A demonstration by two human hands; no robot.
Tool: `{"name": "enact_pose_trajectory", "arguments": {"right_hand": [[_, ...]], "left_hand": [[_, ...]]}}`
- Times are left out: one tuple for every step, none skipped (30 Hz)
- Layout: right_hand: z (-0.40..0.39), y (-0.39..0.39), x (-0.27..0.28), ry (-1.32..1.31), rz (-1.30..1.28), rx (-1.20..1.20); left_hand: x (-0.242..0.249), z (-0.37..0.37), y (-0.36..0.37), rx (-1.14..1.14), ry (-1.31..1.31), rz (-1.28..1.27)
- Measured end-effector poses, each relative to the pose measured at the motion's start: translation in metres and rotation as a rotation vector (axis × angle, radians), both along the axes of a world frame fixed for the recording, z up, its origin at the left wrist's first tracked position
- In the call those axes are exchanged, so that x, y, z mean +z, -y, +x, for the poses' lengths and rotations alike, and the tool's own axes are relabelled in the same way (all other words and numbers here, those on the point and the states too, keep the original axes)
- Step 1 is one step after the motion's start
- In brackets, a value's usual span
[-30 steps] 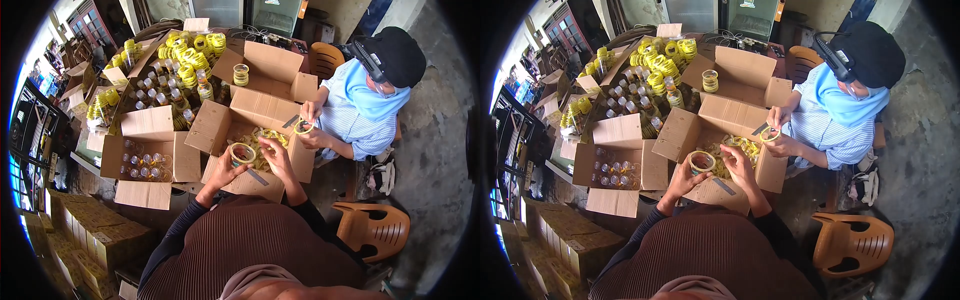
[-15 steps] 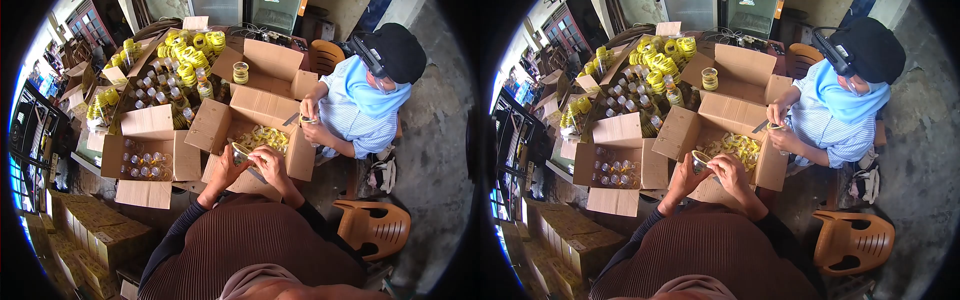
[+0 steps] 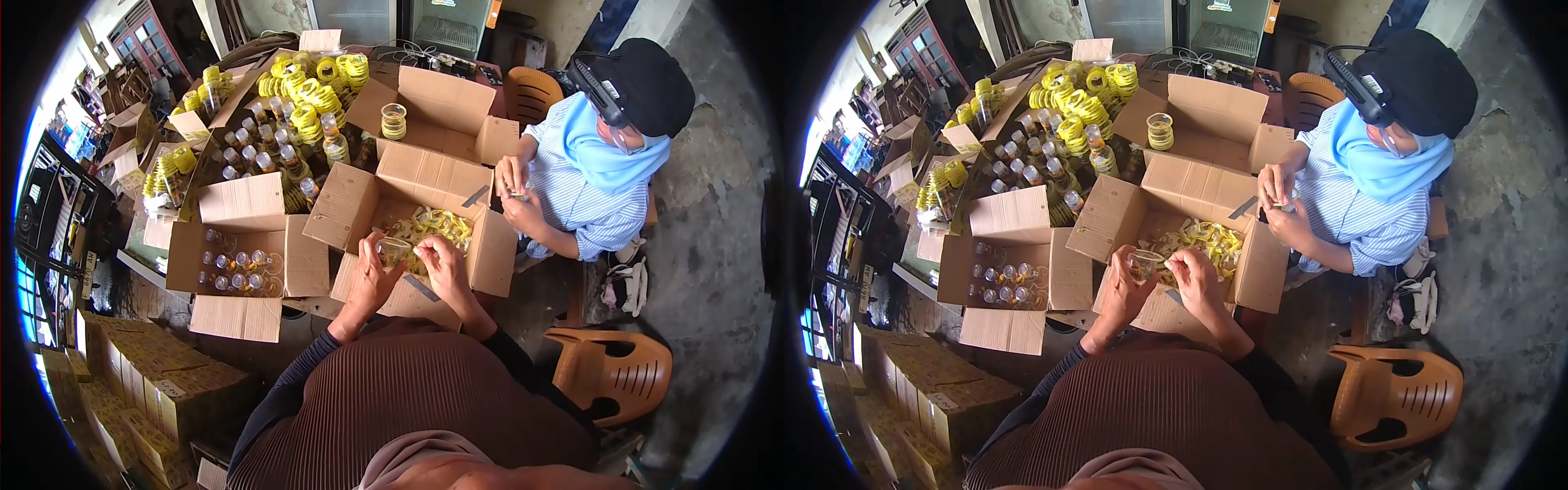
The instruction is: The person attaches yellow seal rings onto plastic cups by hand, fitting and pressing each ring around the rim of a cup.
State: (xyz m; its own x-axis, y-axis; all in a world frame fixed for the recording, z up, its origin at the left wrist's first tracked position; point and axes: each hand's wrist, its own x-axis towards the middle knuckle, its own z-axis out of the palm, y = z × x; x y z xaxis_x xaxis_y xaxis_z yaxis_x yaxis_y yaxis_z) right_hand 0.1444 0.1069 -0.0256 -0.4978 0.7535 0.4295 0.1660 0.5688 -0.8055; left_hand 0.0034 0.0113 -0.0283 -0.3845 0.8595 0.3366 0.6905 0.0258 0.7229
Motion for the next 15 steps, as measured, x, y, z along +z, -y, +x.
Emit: {"name": "enact_pose_trajectory", "arguments": {"right_hand": [[0.0,0.0,-0.002,-0.001,0.0,-0.002],[0.0,0.0,-0.005,-0.075,-0.17,0.039],[0.0,0.0,-0.008,-0.15,-0.34,0.081],[0.0,-0.004,-0.016,-0.152,-0.34,0.08],[0.0,-0.009,-0.024,-0.168,-0.315,0.049],[0.001,-0.013,-0.025,-0.185,-0.289,0.018],[0.007,-0.016,-0.024,-0.069,-0.228,-0.036],[0.008,-0.018,-0.025,-0.071,-0.228,-0.038],[0.007,-0.021,-0.028,-0.094,-0.211,-0.044],[0.007,-0.023,-0.031,-0.117,-0.193,-0.049],[0.008,-0.026,-0.033,-0.106,-0.304,0.034],[0.007,-0.025,-0.029,-0.108,-0.305,0.034],[0.005,-0.023,-0.026,-0.127,-0.401,0.113],[0.006,-0.021,-0.022,-0.146,-0.498,0.189],[0.006,-0.018,-0.009,-0.099,-0.584,0.218]], "left_hand": [[-0.001,-0.001,0.0,0.0,0.016,0.018],[-0.003,-0.002,0.0,0.0,0.032,0.037],[-0.006,-0.003,-0.002,-0.001,0.031,0.037],[-0.01,-0.004,-0.004,-0.04,0.144,0.138],[-0.013,-0.005,-0.005,-0.078,0.257,0.239],[-0.011,-0.006,-0.005,-0.079,0.255,0.24],[-0.01,-0.008,-0.004,-0.103,0.271,0.225],[-0.007,-0.009,-0.003,-0.127,0.287,0.21],[-0.003,-0.01,-0.002,-0.128,0.286,0.212],[0.002,-0.011,-0.001,-0.137,0.215,0.163],[0.005,-0.012,0.0,-0.146,0.145,0.112],[0.002,-0.014,0.0,-0.146,0.143,0.112],[-0.004,-0.016,0.0,-0.171,0.14,0.086],[-0.01,-0.017,-0.001,-0.197,0.138,0.059],[-0.014,-0.019,-0.001,-0.201,0.137,0.057]]}}
